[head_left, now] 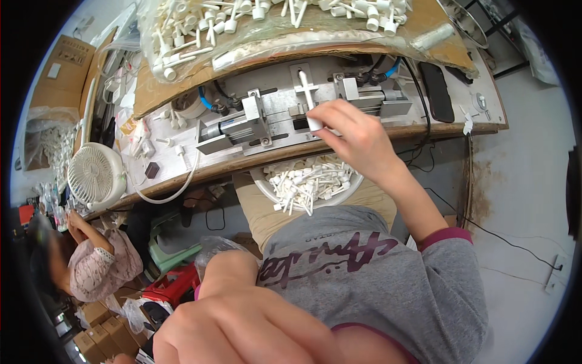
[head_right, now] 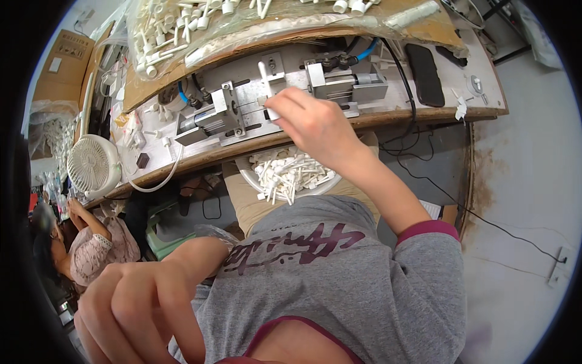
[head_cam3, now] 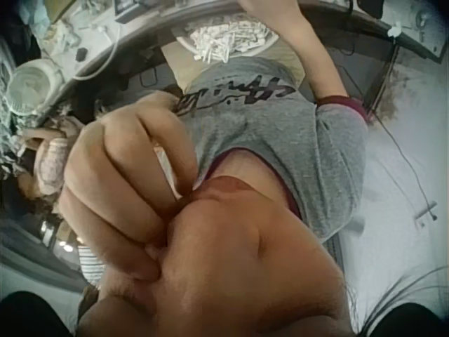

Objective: Using a machine to assemble small plastic white components in a workshop environment.

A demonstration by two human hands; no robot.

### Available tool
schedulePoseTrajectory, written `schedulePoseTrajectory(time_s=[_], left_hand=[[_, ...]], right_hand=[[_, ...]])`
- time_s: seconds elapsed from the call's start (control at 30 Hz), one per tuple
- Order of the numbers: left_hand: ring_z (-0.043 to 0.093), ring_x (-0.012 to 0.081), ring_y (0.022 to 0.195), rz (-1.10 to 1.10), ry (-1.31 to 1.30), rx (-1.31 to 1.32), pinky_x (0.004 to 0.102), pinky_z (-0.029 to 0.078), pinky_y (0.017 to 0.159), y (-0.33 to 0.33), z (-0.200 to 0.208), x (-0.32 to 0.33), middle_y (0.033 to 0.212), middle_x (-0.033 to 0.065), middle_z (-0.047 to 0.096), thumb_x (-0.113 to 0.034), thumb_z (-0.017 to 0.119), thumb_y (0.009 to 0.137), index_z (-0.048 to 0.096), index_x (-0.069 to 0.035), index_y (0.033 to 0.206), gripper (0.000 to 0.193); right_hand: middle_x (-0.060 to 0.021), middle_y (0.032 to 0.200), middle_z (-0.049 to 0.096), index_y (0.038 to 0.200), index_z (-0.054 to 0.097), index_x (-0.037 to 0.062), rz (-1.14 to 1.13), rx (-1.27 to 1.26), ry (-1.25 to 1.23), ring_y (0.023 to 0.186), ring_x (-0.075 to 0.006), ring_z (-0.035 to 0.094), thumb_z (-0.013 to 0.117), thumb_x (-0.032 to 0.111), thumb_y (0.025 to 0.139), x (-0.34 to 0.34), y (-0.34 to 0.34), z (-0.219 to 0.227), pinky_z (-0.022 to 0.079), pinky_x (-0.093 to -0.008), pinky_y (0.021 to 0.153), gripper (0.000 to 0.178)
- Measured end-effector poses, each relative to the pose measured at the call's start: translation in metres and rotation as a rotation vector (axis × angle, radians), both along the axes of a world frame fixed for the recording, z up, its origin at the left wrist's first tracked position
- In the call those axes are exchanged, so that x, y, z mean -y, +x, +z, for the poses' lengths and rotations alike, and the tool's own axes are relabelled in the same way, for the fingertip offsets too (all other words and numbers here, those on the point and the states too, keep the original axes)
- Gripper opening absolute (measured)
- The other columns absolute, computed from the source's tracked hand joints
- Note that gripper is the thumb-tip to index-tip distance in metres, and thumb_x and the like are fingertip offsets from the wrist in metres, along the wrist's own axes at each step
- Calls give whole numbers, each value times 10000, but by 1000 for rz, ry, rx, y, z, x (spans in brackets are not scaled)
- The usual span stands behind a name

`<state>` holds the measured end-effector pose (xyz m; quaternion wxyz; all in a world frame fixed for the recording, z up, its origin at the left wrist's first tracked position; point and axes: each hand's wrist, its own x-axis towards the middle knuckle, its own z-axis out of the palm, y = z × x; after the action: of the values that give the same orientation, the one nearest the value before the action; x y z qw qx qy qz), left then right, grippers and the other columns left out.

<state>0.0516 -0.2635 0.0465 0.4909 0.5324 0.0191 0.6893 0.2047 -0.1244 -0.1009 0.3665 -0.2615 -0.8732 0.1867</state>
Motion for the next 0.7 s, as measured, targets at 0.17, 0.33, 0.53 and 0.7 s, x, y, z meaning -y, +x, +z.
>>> schedulePoseTrajectory(time_s=[0.17, 0.33, 0.53, 0.7], left_hand=[[559, 86, 679, 70, -300, 235, 224, 417, 578, 27, 10, 19, 819, -31, 601, -211, 753, 883, 682, -168, 777, 134], [598, 113, 740, -344, -167, 139, 236, 445, 627, -3, -6, 6, 820, -14, 596, -192, 732, 900, 699, -144, 830, 91], [539, 162, 758, -257, -198, 302, 280, 431, 633, -28, 11, 16, 898, 43, 543, -42, 670, 838, 580, -88, 793, 110], [501, 168, 682, 140, -188, 459, 304, 411, 572, -32, 7, 10, 876, 63, 484, 55, 652, 762, 486, -75, 725, 214]], right_hand=[[-71, 1022, 656, 1067, 656, 48, 13, -7, 70, 793, -237, 690, 728, 31, 791, 8, 3, -10, 572, -326, 671, 285], [-65, 1024, 642, 1050, 649, 45, 1, 36, 113, 801, -219, 684, 735, 31, 773, 14, 3, -11, 561, -324, 659, 291], [-93, 1151, 640, 1022, 664, 28, -18, 66, 68, 957, -265, 658, 747, 34, 780, 12, 4, -27, 565, -352, 768, 255], [-111, 1218, 602, 996, 649, 22, -5, 100, 52, 1051, -286, 626, 756, 40, 745, 18, -3, -35, 546, -378, 833, 274]])
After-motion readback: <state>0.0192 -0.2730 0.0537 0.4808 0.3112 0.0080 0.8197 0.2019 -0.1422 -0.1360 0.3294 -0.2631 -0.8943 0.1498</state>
